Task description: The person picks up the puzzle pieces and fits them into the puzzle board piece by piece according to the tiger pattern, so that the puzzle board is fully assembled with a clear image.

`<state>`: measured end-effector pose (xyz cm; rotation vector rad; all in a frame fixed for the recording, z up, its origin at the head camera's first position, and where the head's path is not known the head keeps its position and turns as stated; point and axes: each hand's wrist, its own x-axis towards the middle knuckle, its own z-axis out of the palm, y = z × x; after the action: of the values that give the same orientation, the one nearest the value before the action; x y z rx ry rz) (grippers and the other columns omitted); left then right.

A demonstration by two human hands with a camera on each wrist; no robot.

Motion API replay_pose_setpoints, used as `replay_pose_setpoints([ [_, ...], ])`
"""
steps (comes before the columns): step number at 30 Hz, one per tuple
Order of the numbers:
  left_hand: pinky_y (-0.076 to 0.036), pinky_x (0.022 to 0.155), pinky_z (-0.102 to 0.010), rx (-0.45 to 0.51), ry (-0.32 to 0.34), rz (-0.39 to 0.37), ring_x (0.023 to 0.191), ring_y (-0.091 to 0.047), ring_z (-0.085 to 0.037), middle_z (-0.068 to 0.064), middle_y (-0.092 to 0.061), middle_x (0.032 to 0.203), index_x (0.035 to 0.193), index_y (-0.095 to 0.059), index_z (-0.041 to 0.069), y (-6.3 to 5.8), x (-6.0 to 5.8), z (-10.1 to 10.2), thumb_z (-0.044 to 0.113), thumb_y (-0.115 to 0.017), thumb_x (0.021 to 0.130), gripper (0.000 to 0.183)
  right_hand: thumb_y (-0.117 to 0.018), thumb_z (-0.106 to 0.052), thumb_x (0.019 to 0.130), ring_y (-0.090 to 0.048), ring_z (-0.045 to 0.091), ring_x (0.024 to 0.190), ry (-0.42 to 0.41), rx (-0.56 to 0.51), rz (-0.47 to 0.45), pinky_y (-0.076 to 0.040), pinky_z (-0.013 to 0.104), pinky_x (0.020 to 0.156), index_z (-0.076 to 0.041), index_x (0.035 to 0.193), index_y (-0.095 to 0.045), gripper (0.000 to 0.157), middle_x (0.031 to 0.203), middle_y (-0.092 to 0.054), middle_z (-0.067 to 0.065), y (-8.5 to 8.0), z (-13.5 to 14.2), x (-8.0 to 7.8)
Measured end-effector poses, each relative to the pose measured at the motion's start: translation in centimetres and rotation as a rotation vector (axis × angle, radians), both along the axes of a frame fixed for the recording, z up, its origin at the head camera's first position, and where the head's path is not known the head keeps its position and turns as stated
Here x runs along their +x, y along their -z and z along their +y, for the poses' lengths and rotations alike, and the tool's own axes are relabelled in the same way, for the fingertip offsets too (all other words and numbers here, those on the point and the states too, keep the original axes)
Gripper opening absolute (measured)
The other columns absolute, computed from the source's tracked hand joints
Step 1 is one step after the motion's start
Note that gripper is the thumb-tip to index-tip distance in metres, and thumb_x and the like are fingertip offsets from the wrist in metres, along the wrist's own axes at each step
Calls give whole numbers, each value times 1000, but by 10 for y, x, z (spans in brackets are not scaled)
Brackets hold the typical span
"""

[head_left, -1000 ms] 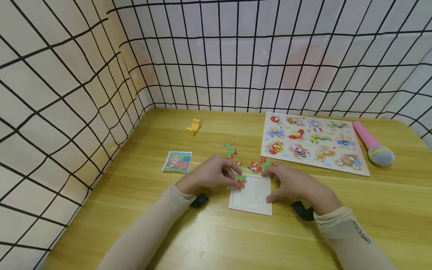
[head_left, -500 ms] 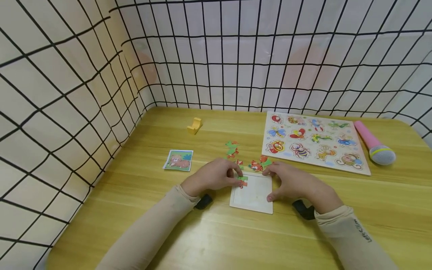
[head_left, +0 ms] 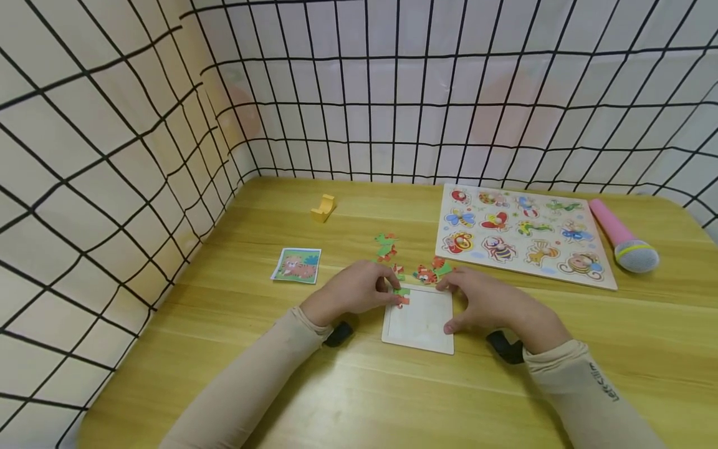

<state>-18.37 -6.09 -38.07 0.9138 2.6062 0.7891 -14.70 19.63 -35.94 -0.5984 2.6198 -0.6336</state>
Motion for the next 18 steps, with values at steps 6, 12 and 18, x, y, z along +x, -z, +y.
replay_pose_setpoints([
  [6,-45,59,-24,-3,-15,-2,59,-53,-8,8,-63,69,97,-74,15,-2,2,0,33,-79,89,20,-91,-40,73,-55,27,106,12,-2,-8,-45,51,95,-6,126,-61,70,114,-56,7,0,1,0],
  [12,-42,56,-24,-13,-36,5,55,-50,-8,6,-60,64,97,-74,15,-2,4,3,32,-80,89,20,-90,-39,74,-55,27,105,13,3,-18,-45,50,95,-7,126,-61,68,114,-56,7,-1,0,1],
  [18,-42,55,-25,-35,-34,15,55,-50,-9,5,-59,63,96,-72,14,-4,7,4,30,-79,90,18,-91,-38,73,-55,27,105,10,-3,-23,-45,51,94,-5,126,-62,69,114,-56,8,-2,-1,1],
])
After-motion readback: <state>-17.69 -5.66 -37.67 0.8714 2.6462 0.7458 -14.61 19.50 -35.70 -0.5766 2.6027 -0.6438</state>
